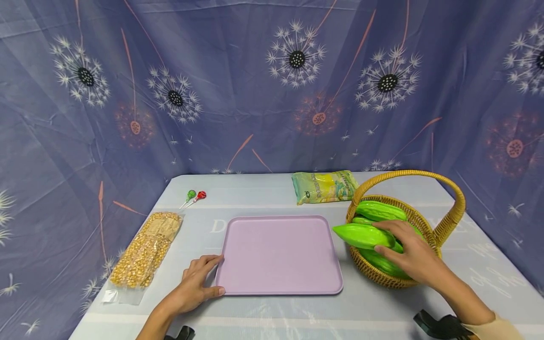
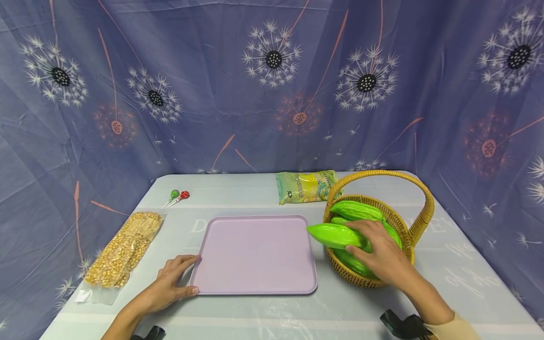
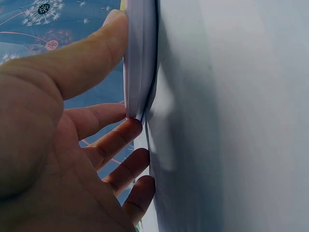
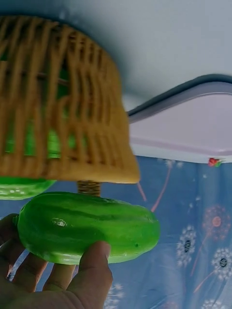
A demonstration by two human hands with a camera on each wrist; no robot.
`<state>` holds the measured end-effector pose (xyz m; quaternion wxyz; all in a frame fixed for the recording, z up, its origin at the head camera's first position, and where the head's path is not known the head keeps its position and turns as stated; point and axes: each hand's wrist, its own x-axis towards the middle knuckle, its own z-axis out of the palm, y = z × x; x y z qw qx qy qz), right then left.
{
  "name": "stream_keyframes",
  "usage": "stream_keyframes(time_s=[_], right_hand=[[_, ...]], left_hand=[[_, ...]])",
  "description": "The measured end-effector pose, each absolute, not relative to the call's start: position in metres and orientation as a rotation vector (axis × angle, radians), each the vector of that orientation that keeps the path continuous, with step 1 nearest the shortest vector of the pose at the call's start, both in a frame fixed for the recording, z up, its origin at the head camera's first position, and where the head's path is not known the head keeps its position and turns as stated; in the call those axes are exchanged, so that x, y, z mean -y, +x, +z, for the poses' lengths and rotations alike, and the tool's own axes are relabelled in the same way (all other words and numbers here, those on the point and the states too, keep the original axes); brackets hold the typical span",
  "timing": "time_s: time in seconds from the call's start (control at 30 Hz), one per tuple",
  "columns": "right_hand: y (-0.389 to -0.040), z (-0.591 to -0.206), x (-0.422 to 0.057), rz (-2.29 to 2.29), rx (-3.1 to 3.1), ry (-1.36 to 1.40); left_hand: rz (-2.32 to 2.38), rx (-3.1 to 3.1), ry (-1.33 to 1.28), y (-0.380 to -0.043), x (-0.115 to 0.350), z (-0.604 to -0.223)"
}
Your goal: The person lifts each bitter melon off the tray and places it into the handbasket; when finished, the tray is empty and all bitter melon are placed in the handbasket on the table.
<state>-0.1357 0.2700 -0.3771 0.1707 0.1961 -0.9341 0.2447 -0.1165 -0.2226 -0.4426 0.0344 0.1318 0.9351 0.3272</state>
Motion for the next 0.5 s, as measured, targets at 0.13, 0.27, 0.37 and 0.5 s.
stream_keyframes(time_s=[0.13,0.27,0.37,0.5], right_hand=[[-0.135,-0.377,-0.279,0.684,2.652,0.531],[-0.134,-0.377,-0.287,0.708,2.663,0.501],[-0.134,-0.377,-0.293,0.725,2.671,0.481],[-0.135,-0.378,-0.301,0.741,2.681,0.453]], left_hand=[[1.008,-2.873,0.407,-0.116,0.223,-0.443],[1.009,-2.877,0.414,-0.116,0.223,-0.444],[1.014,-2.877,0.419,-0.116,0.223,-0.444],[1.018,-2.878,0.420,-0.116,0.223,-0.443]])
